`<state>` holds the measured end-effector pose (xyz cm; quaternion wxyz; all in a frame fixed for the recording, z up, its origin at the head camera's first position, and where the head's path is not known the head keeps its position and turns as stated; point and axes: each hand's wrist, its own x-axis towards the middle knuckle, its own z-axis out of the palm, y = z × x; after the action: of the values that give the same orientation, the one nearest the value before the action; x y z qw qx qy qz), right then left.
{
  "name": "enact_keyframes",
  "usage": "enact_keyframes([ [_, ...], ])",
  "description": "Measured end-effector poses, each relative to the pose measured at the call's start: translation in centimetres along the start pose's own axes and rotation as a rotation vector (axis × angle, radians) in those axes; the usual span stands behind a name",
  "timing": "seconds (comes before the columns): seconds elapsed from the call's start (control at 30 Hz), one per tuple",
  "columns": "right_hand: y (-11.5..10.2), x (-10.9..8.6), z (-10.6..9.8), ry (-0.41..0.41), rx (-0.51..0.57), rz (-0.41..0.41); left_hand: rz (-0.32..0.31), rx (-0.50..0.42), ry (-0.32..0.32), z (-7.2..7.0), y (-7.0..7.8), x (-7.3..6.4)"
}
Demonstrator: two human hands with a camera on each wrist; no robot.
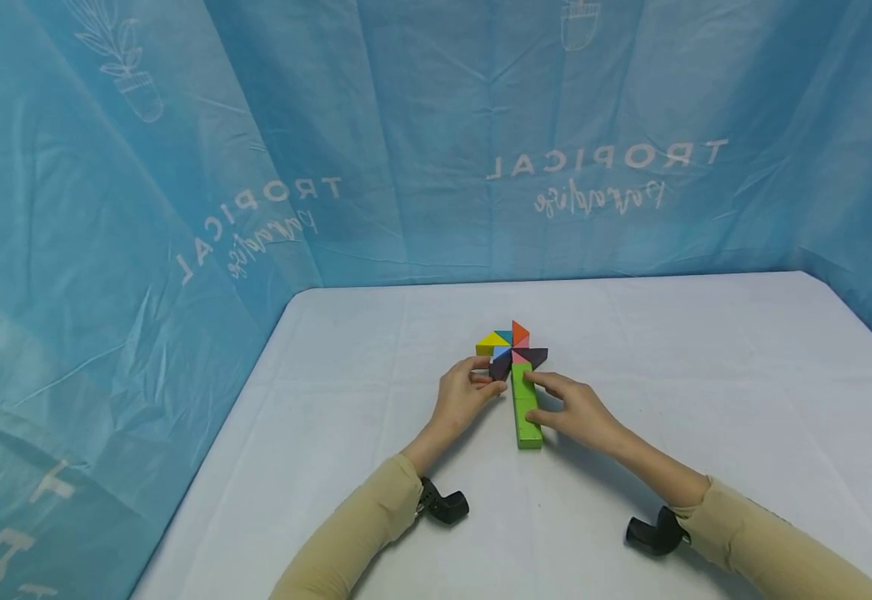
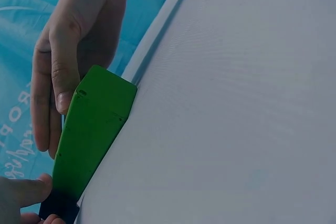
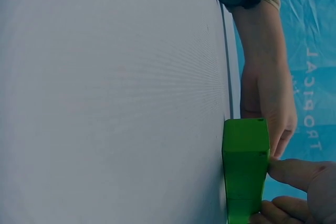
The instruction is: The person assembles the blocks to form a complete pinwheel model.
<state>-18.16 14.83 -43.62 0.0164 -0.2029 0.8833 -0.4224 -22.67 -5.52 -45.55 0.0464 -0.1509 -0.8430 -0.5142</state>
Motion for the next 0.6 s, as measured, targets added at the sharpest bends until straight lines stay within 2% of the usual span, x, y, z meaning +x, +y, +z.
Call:
enact_keyframes([
  [0.6,-0.02,0.16,0.10,0.006,0.005,-0.029,-0.064,0.017,0.045,0.63,0.25,0.80],
])
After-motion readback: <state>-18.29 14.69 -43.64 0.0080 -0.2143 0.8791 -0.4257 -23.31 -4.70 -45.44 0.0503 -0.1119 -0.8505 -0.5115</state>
